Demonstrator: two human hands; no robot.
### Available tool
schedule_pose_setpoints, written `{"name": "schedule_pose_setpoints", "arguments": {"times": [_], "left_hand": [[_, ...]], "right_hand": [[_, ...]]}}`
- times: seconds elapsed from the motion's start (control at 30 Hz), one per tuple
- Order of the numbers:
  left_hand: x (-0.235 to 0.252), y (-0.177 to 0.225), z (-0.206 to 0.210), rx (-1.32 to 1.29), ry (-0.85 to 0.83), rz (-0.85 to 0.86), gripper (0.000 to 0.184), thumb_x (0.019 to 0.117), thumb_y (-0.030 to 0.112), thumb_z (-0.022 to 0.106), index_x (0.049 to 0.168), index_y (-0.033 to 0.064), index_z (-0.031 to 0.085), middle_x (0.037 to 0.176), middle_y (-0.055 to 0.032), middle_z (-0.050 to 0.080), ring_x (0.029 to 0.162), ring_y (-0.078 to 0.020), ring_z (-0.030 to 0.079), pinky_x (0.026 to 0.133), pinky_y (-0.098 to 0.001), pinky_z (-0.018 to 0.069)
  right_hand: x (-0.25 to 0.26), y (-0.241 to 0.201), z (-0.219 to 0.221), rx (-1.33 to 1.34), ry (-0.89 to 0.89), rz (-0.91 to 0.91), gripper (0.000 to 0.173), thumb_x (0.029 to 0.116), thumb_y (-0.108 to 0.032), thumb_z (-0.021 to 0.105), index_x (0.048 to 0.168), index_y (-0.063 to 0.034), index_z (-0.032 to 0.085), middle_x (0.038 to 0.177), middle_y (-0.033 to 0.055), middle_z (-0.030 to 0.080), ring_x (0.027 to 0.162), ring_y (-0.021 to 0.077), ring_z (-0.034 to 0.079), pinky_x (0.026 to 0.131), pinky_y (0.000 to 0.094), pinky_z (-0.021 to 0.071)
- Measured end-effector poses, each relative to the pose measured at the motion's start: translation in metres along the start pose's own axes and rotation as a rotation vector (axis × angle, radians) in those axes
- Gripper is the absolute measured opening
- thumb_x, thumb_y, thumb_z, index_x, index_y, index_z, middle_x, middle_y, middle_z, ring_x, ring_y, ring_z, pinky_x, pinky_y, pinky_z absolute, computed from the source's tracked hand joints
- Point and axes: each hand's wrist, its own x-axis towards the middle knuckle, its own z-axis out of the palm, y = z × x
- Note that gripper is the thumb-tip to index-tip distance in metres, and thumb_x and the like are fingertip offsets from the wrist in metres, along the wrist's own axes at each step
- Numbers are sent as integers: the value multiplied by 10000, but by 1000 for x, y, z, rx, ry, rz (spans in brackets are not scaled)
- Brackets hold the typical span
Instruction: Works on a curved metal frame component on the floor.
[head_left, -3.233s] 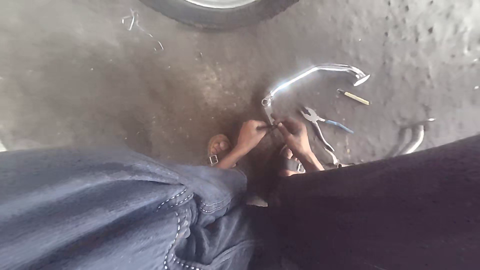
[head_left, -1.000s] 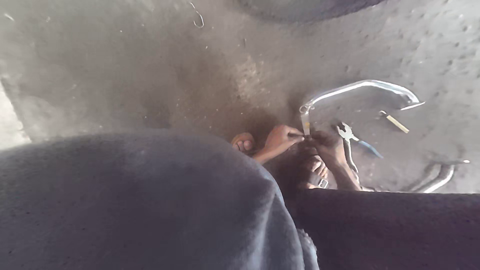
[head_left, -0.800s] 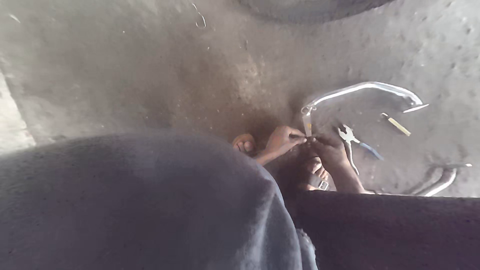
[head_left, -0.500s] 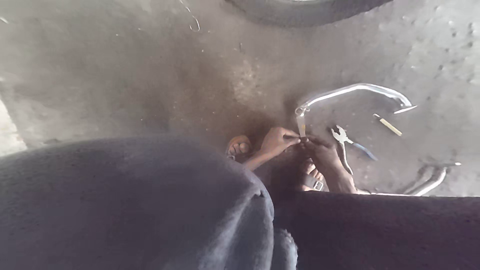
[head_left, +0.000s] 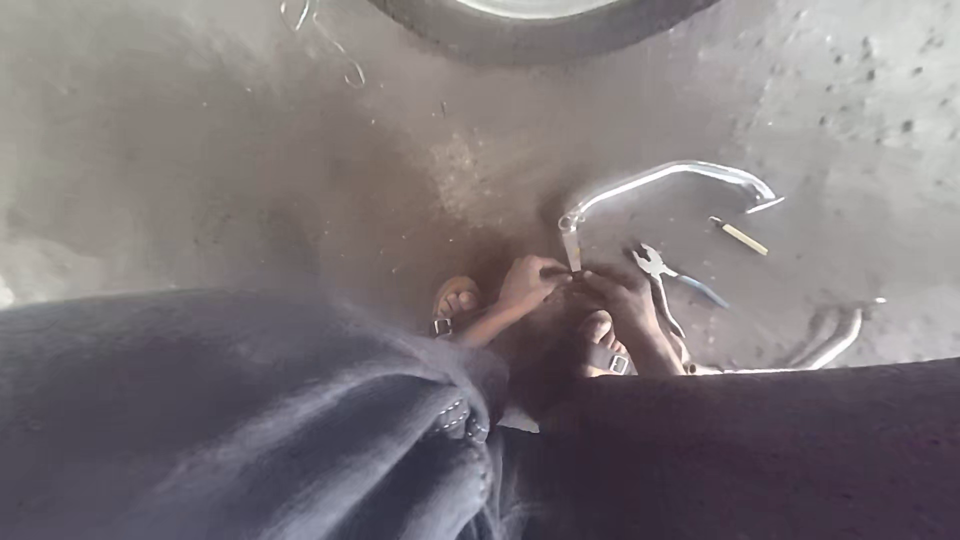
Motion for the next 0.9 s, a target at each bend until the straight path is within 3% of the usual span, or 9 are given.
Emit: {"name": "schedule_pose_setpoints", "arguments": {"times": [0.13, 0.27, 0.37, 0.43, 0.57, 0.7, 0.8, 0.9], "left_hand": [[-6, 2, 5, 95, 89, -3, 192, 959, 257, 732, 1070, 104, 765, 946, -44, 758, 787, -141, 728, 762, -377, 632], [-15, 5, -2, 279, 227, 25, 204, 998, 228, 668, 1130, 92, 745, 1054, -74, 748, 974, -191, 718, 911, -440, 587], [-14, 0, -19, 406, 294, 51, 213, 1015, 168, 621, 1175, 75, 726, 1128, -103, 730, 1043, -228, 706, 953, -471, 572], [-12, -6, -27, 461, 280, 125, 199, 1008, 160, 649, 1175, 81, 722, 1137, -112, 711, 1029, -257, 699, 925, -494, 576], [5, -12, -29, 608, 172, 320, 222, 1008, 188, 651, 1193, 114, 747, 1095, -87, 690, 969, -224, 694, 870, -439, 596], [14, -6, -16, 521, 174, 370, 191, 1004, 170, 649, 1128, 80, 763, 1047, -88, 695, 955, -201, 688, 896, -401, 581], [10, 3, -5, 329, 133, 298, 197, 1008, 212, 660, 1065, 53, 762, 1002, -80, 726, 957, -150, 700, 917, -357, 577], [10, 13, -2, 262, 4, 75, 285, 1024, 314, 639, 1040, 63, 774, 925, -79, 744, 853, -158, 704, 845, -413, 579]], "right_hand": [[-4, 3, 4, -86, 41, -102, 206, 939, -113, 728, 1122, -19, 719, 945, 94, 763, 816, 191, 741, 749, 378, 640], [-4, 5, 4, -169, 53, -179, 256, 928, -99, 724, 1168, -36, 658, 935, 81, 753, 773, 183, 727, 699, 380, 623], [-5, 10, 3, -113, 74, -181, 261, 924, -94, 716, 1161, -37, 620, 913, 87, 737, 732, 191, 721, 654, 379, 629], [-5, 8, 6, -40, 85, -133, 240, 927, -67, 713, 1137, -18, 607, 883, 96, 727, 702, 194, 719, 635, 375, 636], [-4, 5, 5, 30, 77, -66, 218, 930, -63, 721, 1118, -18, 620, 892, 103, 742, 729, 210, 730, 667, 383, 637], [-1, 7, 1, 87, 80, -62, 221, 905, -60, 737, 1095, -20, 630, 868, 93, 717, 678, 174, 687, 600, 331, 597], [-1, 9, 0, 134, 66, -32, 223, 908, -70, 738, 1086, -15, 616, 861, 93, 717, 669, 162, 676, 594, 318, 578], [1, 9, -1, 134, 57, -14, 219, 921, -75, 730, 1095, -11, 612, 874, 105, 718, 680, 180, 685, 627, 344, 596]]}}
